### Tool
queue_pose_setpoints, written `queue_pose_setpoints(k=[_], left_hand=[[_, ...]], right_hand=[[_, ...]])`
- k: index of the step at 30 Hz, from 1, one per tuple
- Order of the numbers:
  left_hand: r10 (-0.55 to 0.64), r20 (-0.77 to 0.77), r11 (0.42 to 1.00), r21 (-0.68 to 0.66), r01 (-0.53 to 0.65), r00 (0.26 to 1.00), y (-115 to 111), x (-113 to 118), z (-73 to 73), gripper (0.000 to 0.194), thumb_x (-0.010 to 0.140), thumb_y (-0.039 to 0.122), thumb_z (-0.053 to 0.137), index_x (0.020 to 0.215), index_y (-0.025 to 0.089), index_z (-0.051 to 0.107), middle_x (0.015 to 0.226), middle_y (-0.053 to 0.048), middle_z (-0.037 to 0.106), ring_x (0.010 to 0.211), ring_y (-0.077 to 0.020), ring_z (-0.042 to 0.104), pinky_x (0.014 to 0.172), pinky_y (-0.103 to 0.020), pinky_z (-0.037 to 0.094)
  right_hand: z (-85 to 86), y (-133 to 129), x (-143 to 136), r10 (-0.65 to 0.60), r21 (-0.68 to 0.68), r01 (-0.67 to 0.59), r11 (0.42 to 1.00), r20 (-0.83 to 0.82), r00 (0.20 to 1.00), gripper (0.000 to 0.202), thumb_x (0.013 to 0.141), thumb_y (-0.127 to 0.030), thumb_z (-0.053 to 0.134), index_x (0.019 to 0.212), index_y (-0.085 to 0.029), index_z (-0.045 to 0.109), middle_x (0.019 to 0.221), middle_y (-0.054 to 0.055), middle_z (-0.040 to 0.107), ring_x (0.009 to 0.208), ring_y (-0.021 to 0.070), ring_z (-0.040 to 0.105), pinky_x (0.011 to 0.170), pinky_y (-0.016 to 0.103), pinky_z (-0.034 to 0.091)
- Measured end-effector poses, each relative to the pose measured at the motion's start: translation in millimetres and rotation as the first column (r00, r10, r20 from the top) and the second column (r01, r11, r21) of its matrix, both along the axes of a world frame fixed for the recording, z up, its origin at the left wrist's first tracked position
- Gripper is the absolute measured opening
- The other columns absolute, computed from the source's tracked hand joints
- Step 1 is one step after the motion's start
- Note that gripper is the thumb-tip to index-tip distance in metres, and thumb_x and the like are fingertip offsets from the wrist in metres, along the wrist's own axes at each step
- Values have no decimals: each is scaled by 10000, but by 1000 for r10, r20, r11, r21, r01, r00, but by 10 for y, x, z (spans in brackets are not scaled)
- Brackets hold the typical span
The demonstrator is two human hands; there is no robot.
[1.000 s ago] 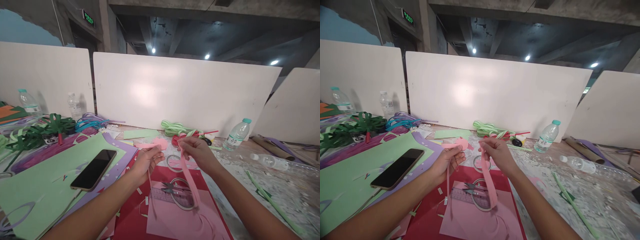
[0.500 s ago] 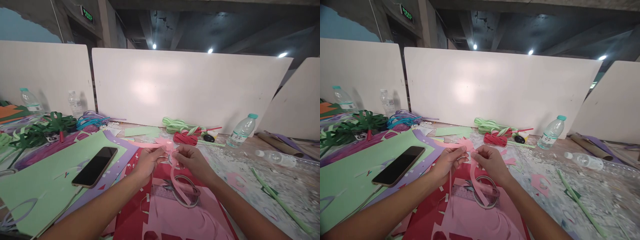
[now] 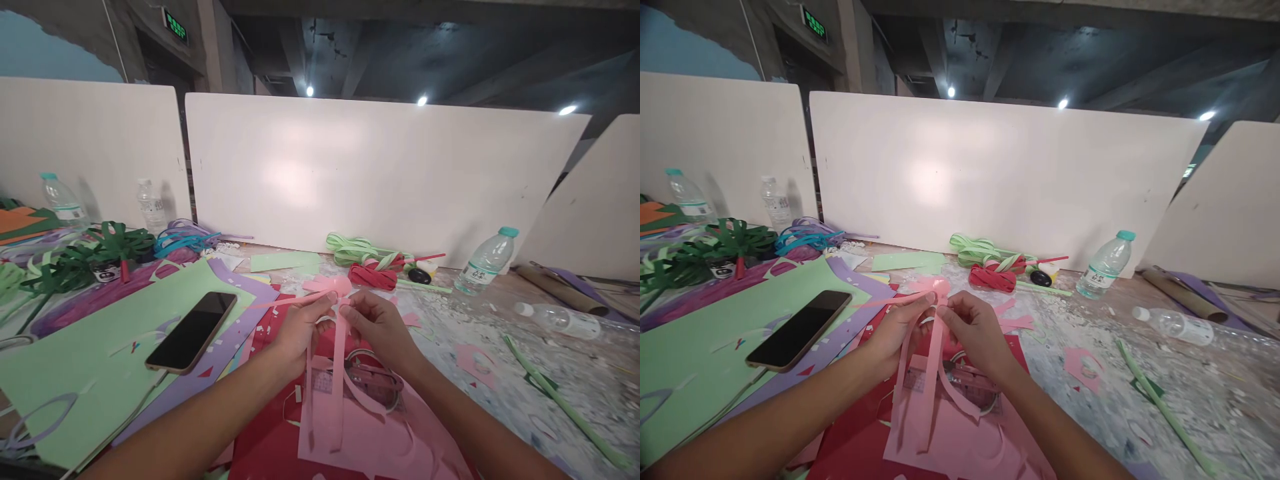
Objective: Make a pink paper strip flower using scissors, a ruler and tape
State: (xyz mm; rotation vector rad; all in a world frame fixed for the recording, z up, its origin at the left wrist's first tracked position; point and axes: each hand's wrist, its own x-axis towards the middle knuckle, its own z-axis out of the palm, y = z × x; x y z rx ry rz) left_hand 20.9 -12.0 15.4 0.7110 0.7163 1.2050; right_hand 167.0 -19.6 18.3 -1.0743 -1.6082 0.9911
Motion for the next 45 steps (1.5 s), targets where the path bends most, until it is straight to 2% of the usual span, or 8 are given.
queue_pose_setpoints(k=[5, 7, 11, 15, 20, 28, 39, 45], left_hand=[[-127, -27, 980, -158, 121, 992, -68, 8, 56, 297, 612, 399, 789, 744, 178, 642, 642, -16, 609, 540, -157, 565, 496, -272, 461], [-136, -23, 977, -168, 130, 991, -93, 12, 76, 309, 605, 401, 790, 744, 175, 632, 600, -9, 598, 498, -155, 555, 458, -263, 439], [-115, -39, 984, -141, 109, 993, -102, 21, 67, 306, 602, 387, 794, 711, 157, 624, 607, -25, 606, 498, -148, 560, 458, -248, 430], [-87, -45, 993, -89, 82, 995, -81, 27, 29, 298, 609, 380, 794, 716, 143, 648, 669, -52, 632, 575, -162, 597, 559, -274, 475], [-48, -53, 999, 9, 49, 997, -79, 33, 27, 266, 607, 365, 797, 666, 149, 654, 643, -12, 595, 548, -110, 541, 598, -255, 461], [-1, -115, 998, 70, 9, 993, -75, 25, 52, 236, 617, 337, 783, 597, 152, 636, 631, 3, 542, 614, -108, 500, 628, -227, 422], [-9, -140, 993, 115, 26, 990, -66, 18, 1, 242, 637, 353, 765, 611, 153, 631, 609, 11, 523, 584, -98, 466, 620, -220, 407], [15, -193, 995, 99, 4, 981, -70, 13, 33, 351, 634, 371, 760, 497, 164, 512, 463, 55, 389, 434, -66, 315, 474, -222, 301]], right_hand=[[-29, 13, -4, -10, 19, 10, 1000, -17, 1000, 320, 803, -496, 596, 674, -216, 509, 512, -47, 447, 444, 111, 436, 444, 239, 365], [-33, 13, -9, -22, 21, 23, 1000, -13, 1000, 333, 803, -504, 592, 662, -216, 499, 513, -47, 439, 442, 112, 429, 448, 243, 359], [-28, 10, -19, -48, 20, 49, 999, -32, 998, 351, 793, -497, 604, 636, -210, 480, 535, -52, 390, 461, 99, 361, 439, 233, 312], [-18, 7, -21, -39, 15, 40, 999, -46, 998, 338, 794, -457, 617, 628, -205, 465, 538, -61, 349, 469, 90, 312, 434, 225, 273], [-23, 2, -19, -42, 18, 43, 999, -51, 998, 343, 806, -463, 605, 640, -198, 463, 543, -69, 329, 478, 87, 290, 439, 220, 248], [-27, 6, -11, -26, -8, 26, 1000, -68, 997, 334, 818, -451, 602, 658, -190, 469, 542, -73, 325, 488, 81, 267, 445, 217, 214], [3, -22, 3, -11, -38, 8, 999, -87, 996, 362, 798, -454, 630, 631, -183, 457, 541, -75, 314, 496, 76, 251, 456, 218, 203], [-12, 1, 30, -12, -102, -10, 995, -217, 976, 353, 776, -470, 660, 647, -176, 513, 550, -57, 416, 486, 75, 335, 458, 211, 278]])
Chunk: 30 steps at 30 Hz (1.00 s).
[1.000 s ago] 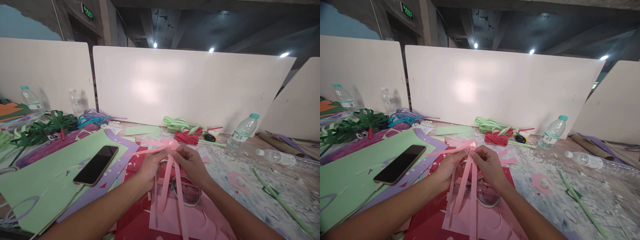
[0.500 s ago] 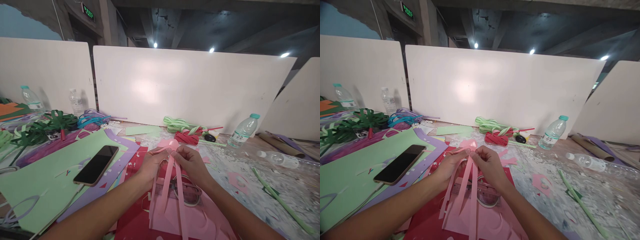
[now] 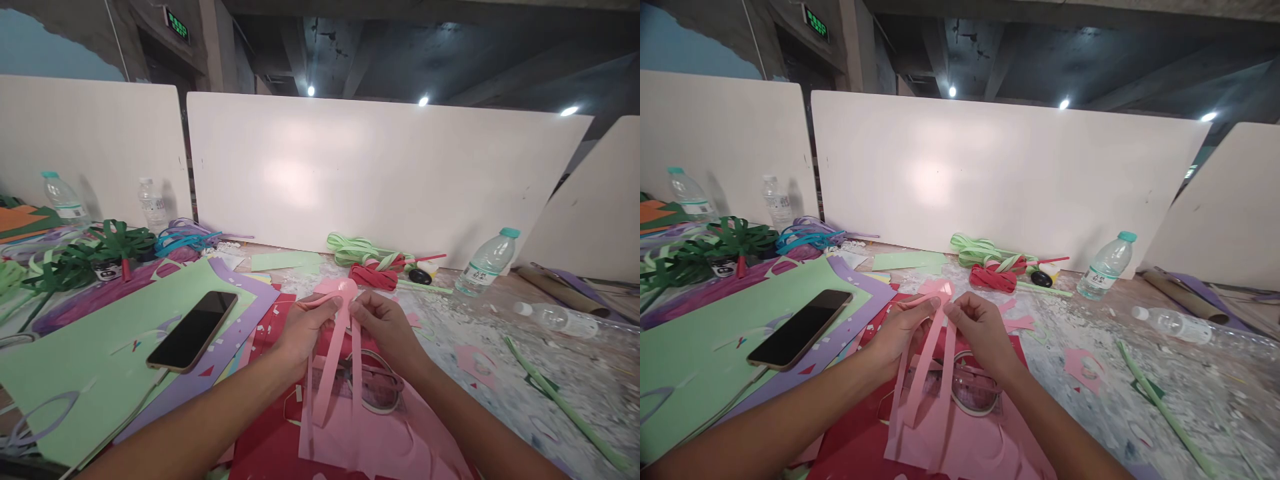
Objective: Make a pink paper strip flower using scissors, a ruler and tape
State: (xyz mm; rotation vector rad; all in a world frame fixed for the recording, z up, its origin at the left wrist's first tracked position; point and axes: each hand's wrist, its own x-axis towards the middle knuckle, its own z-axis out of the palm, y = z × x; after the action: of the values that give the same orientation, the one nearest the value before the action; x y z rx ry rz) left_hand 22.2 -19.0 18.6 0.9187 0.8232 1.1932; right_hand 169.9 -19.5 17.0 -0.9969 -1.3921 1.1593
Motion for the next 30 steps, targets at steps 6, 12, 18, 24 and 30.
queue_pose_setpoints(k=[6, 12, 18, 24, 30], left_hand=[[-17, 10, 1000, -1, 17, 1000, -2, -12, 17, 294, 640, 400, 750, 562, 171, 584, 473, 50, 434, 423, -68, 311, 473, -232, 293], [29, -8, 999, 27, -29, 1000, -11, -4, 16, 304, 652, 364, 754, 504, 177, 565, 450, 55, 406, 440, -74, 321, 505, -233, 319], [18, 0, 999, 45, -18, 1000, -54, 24, 50, 218, 612, 343, 783, 556, 183, 645, 515, 18, 532, 541, -120, 466, 612, -257, 384], [-20, 23, 997, 81, 18, 1000, -38, 42, 0, 175, 642, 343, 763, 628, 183, 694, 633, -21, 612, 663, -149, 530, 666, -256, 397], [-16, 12, 998, 61, 16, 1000, -48, 36, 25, 189, 616, 356, 778, 610, 191, 685, 568, 7, 566, 598, -128, 490, 625, -248, 376]], right_hand=[[85, 1, 33, 17, -322, -203, 925, -496, 868, 339, 676, -353, 778, 684, -189, 481, 586, -65, 483, 456, 46, 394, 470, 174, 397], [91, -53, 11, 108, -267, -210, 941, -352, 930, 297, 788, -450, 662, 782, -223, 469, 481, -125, 265, 378, 34, 116, 337, 154, 148], [21, -43, -29, -3, -58, 0, 998, -52, 999, 307, 747, -467, 686, 868, -213, 563, 449, -117, 282, 358, 38, 186, 339, 181, 164], [11, -41, -17, -94, 4, 94, 996, 24, 995, 275, 752, -459, 677, 779, -195, 605, 477, -98, 253, 388, 48, 210, 371, 202, 168], [34, -49, -22, -140, 13, 140, 990, 39, 989, 294, 713, -453, 706, 678, -194, 572, 498, -86, 271, 390, 50, 227, 374, 212, 176]])
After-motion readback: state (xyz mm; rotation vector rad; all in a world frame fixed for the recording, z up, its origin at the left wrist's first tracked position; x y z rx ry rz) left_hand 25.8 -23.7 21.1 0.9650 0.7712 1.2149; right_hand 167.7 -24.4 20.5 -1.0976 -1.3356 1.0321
